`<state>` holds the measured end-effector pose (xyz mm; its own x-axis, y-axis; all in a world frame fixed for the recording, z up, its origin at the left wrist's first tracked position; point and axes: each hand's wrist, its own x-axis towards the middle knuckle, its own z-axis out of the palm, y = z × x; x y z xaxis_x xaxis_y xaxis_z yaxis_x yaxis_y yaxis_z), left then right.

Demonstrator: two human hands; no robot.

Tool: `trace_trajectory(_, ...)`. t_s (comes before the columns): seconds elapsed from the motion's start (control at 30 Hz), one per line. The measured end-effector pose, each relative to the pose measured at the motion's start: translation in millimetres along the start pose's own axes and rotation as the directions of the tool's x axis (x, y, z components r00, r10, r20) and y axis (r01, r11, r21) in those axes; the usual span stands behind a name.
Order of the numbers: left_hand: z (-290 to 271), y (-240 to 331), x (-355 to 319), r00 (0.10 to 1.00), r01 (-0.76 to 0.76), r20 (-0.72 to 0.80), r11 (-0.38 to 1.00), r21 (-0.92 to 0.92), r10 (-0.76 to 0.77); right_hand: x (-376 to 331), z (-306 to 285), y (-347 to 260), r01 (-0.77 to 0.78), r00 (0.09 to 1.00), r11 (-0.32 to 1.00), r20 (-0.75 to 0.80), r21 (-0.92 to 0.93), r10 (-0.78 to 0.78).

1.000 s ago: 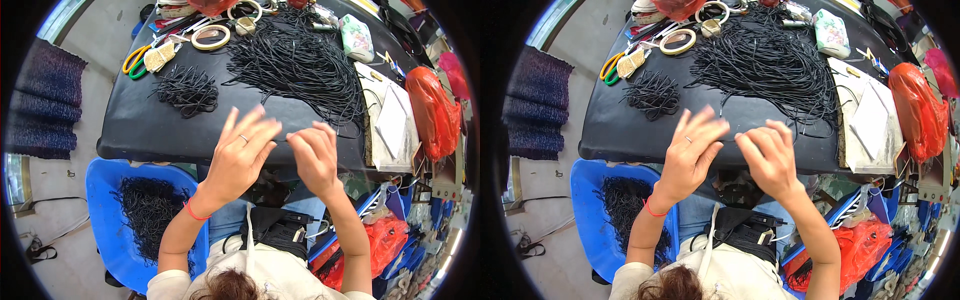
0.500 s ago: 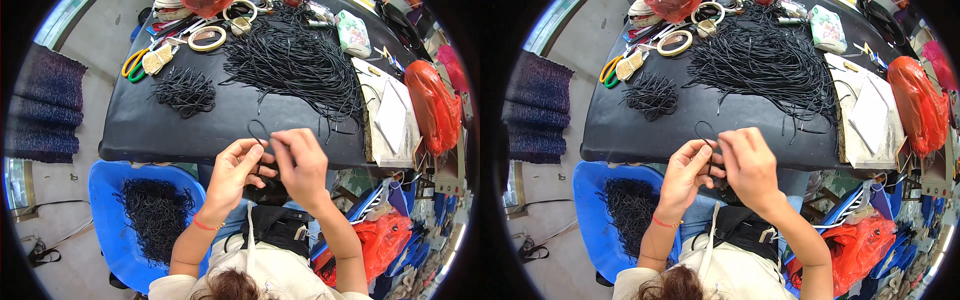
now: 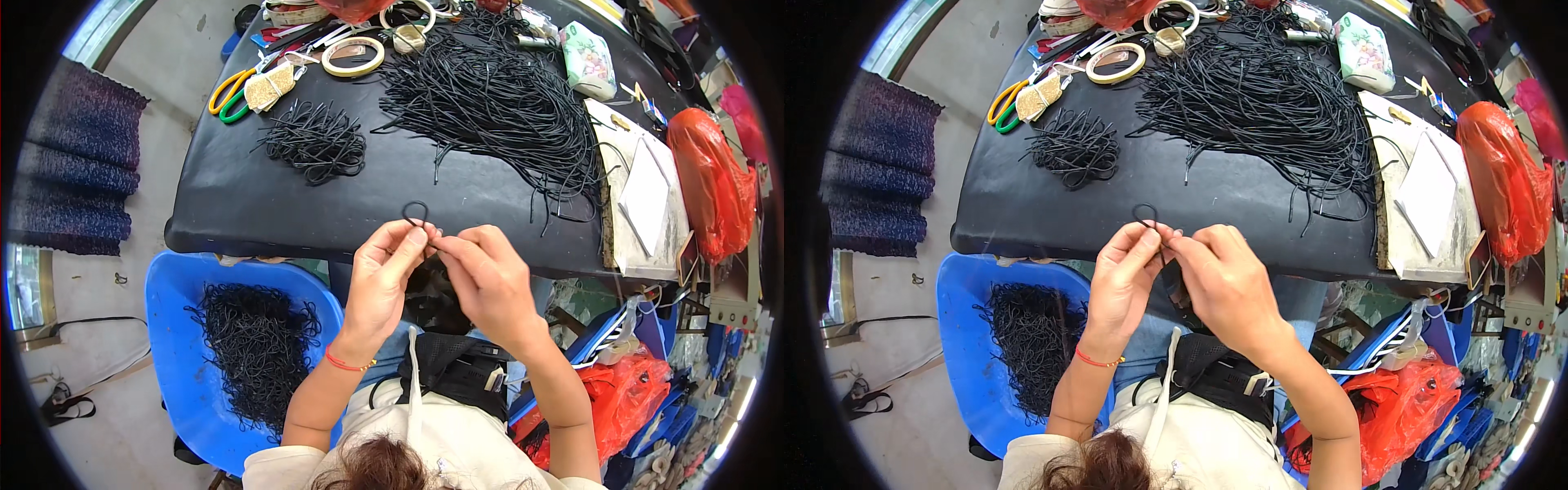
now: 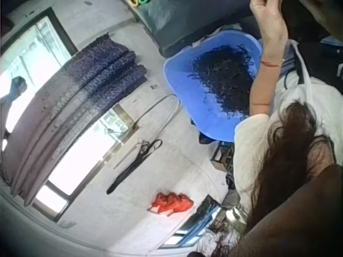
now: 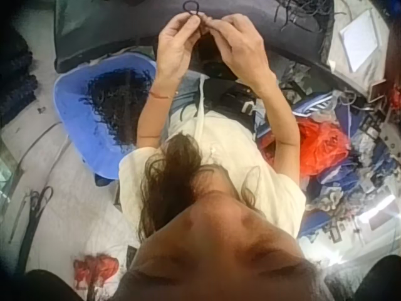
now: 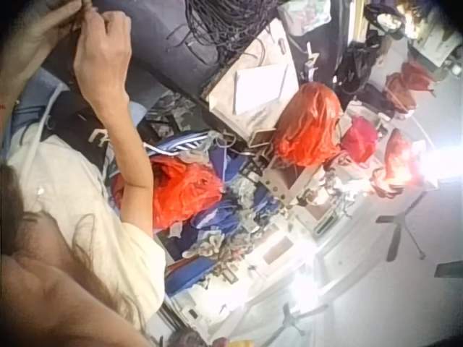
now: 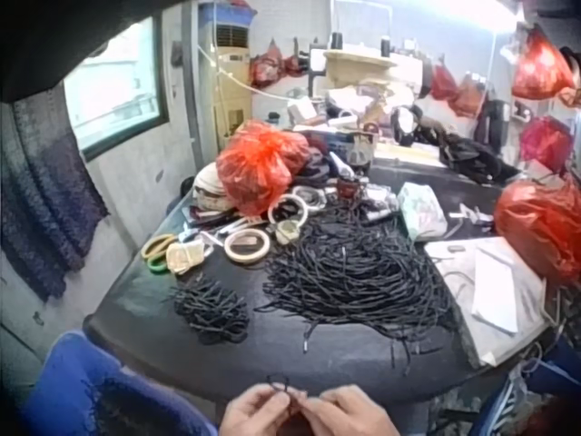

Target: The person repeatedly picks up black cable ties from a pile on the table, forms a loop with each one, and secures it by hand. The tied cable ties are placed into a blue bin below the table. The process is continuous and repetitive throughout the clip.

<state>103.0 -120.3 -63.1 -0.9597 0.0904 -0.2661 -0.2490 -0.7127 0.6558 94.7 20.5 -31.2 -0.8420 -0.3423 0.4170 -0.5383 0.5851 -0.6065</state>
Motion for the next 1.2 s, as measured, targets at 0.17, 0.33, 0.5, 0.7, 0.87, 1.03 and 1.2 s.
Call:
trace_trajectory(0.17, -12, 10, 2, 0.984, 0.179, 0.040, 0.980, -0.091, -0.176, -1, -21, 5, -0.048, 0.998, 0.998, -0.039, -0.044, 0.046)
trace_trajectory(0.33, -2, 10, -4, 0.968, 0.226, 0.076, 0.964, 0.141, -0.238, 1, -13, 3, 0.082, 0.997, 0.991, 0.015, -0.101, -0.081)
trace_trajectory(0.5, -2, 12, -7, 0.971, 0.208, 0.071, 0.951, 0.230, -0.230, -2, -8, 5, 0.017, 0.999, 1.000, -0.036, 0.025, -0.016)
trace_trajectory(0.7, -8, 7, -6, 0.977, -0.129, 0.207, 0.652, 0.748, -0.045, 7, -37, -3, 0.179, 0.979, 0.963, 0.137, -0.203, -0.153)
trace_trajectory(0.87, 4, 20, -20, 0.977, 0.037, 0.186, 0.940, 0.340, -0.106, 8, -32, 12, -0.186, 0.977, 0.975, 0.129, 0.124, 0.170)
trace_trajectory(1.03, -9, 12, -18, 0.990, 0.043, 0.119, 0.960, 0.277, -0.078, -13, -11, -12, -0.212, 0.973, 0.958, 0.134, 0.193, 0.188)
trace_trajectory(1.2, -9, 3, -19, 0.997, -0.052, 0.071, 0.938, 0.342, 0.029, -23, -8, -18, -0.542, 0.839, 0.550, 0.365, 0.635, 0.404)
